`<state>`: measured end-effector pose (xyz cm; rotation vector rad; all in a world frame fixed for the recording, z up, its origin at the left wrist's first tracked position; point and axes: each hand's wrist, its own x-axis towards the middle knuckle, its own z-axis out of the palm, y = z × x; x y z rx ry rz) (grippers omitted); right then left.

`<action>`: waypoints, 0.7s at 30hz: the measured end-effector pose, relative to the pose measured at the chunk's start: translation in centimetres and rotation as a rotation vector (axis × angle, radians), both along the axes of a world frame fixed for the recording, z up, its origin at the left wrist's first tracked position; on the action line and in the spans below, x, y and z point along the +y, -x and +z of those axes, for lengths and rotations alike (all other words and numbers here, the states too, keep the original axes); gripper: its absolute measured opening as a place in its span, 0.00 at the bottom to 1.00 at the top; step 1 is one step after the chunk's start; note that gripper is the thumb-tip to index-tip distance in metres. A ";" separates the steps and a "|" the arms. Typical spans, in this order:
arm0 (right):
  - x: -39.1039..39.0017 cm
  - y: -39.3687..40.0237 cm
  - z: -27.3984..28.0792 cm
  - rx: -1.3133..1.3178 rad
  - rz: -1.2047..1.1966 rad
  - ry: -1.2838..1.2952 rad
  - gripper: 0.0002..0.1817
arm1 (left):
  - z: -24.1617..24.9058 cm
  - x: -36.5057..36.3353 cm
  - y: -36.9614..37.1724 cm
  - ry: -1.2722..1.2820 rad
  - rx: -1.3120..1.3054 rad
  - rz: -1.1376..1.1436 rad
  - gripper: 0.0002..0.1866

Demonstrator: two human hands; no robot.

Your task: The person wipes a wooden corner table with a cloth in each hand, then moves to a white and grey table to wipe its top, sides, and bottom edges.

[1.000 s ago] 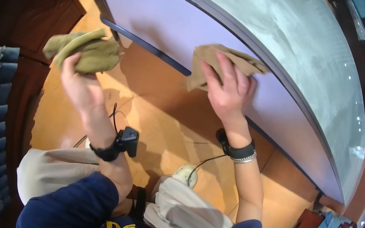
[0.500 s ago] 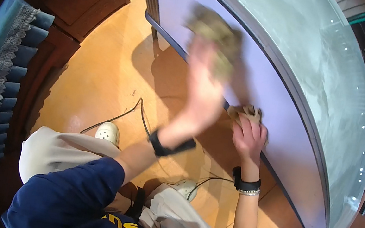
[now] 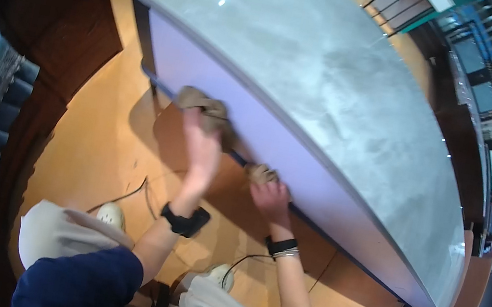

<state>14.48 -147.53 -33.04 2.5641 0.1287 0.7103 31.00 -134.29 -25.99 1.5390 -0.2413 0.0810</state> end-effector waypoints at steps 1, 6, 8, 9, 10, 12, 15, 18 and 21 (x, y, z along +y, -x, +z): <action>0.1 0.0 -0.1 0.023 0.017 -0.052 0.03 | -0.7 0.4 -1.6 0.076 0.013 0.058 0.30; 0.7 0.3 -1.3 -0.019 -0.009 -0.079 0.03 | -4.3 3.1 -7.4 0.236 0.243 0.123 0.27; 0.8 0.1 -1.2 -0.024 -0.010 -0.078 0.04 | -4.4 3.1 -6.6 0.110 0.254 0.026 0.29; 0.6 0.0 -1.1 -0.034 -0.018 -0.069 0.04 | -4.4 2.8 -5.8 -0.019 0.244 0.017 0.30; 0.6 -0.1 -1.2 -0.055 -0.003 -0.081 0.04 | -4.6 2.1 -4.4 -0.151 0.186 0.014 0.31; 0.8 0.0 -1.5 -0.038 -0.007 -0.089 0.05 | -3.4 0.8 -0.8 -0.301 0.160 -0.042 0.34; 0.6 -0.1 -2.3 -0.095 0.008 -0.171 0.06 | -3.2 -0.7 4.8 -0.325 0.121 -0.188 0.35; 0.4 0.8 -2.7 0.034 -0.010 -0.241 0.09 | -1.6 -0.8 9.4 -0.211 0.111 -0.411 0.36; 0.1 1.3 -4.5 0.025 -0.049 -0.531 0.15 | -0.5 -0.8 11.7 -0.159 0.070 -0.591 0.34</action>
